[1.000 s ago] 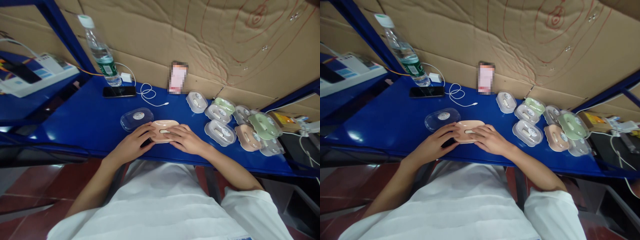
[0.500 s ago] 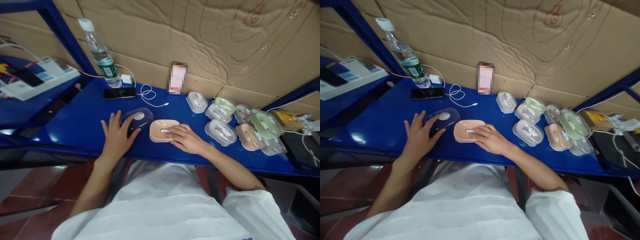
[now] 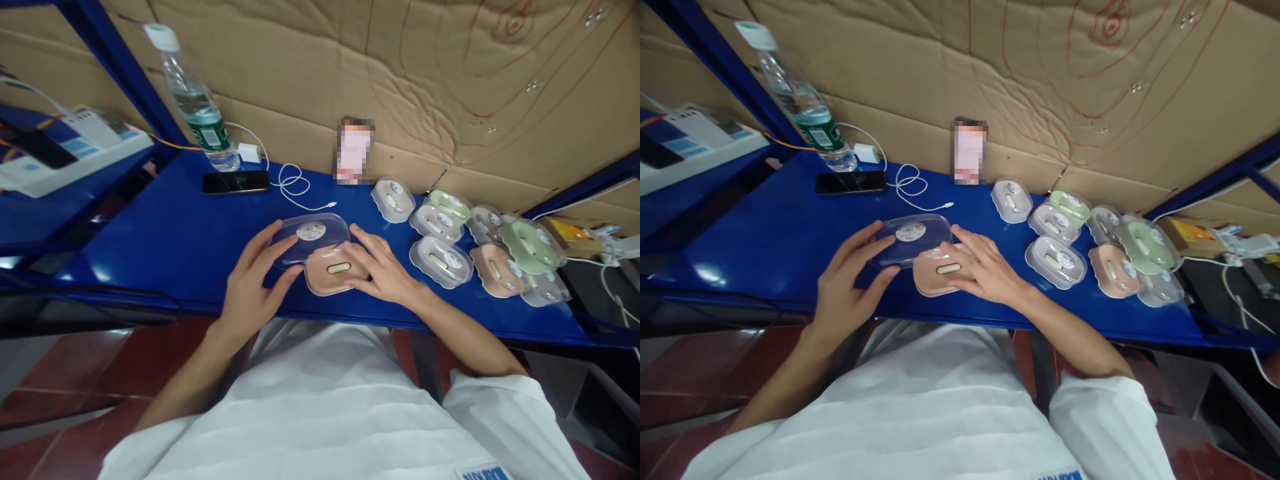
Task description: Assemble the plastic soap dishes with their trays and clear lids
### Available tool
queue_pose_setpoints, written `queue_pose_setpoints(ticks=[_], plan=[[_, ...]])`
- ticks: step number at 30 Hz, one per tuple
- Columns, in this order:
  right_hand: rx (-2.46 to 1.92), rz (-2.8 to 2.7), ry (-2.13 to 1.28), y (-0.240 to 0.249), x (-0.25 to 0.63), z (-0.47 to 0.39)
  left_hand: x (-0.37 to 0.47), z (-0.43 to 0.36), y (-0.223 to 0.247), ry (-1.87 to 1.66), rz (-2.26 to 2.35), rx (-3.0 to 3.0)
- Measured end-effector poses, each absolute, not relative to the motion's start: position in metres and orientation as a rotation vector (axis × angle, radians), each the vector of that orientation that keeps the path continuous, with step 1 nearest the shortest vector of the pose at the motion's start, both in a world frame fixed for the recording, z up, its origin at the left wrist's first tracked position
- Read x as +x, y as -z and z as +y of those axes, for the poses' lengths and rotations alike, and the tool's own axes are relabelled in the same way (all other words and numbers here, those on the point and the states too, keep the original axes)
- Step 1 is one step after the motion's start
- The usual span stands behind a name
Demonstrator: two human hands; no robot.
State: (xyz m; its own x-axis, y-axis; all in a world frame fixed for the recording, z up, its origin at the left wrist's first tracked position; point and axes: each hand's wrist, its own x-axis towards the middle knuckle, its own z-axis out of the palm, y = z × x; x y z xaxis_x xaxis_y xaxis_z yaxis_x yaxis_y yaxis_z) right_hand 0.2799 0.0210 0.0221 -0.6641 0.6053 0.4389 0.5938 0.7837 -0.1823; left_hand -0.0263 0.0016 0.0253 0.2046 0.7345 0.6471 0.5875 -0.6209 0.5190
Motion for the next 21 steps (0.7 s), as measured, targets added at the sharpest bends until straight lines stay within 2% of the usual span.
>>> queue_pose_setpoints(ticks=[6,12,21], plan=[[-0.890,-2.501,-0.032,-0.038,0.296,0.022,-0.005,-0.002,-0.012,-1.449,1.184,2.332],[-0.989,-2.561,-0.079,-0.042,0.296,0.022,0.011,-0.004,0.004,-1.342,1.169,2.563],[-1.027,-2.640,-0.149,-0.040,0.296,0.025,0.007,-0.005,0.017,-1.186,1.155,2.542]])
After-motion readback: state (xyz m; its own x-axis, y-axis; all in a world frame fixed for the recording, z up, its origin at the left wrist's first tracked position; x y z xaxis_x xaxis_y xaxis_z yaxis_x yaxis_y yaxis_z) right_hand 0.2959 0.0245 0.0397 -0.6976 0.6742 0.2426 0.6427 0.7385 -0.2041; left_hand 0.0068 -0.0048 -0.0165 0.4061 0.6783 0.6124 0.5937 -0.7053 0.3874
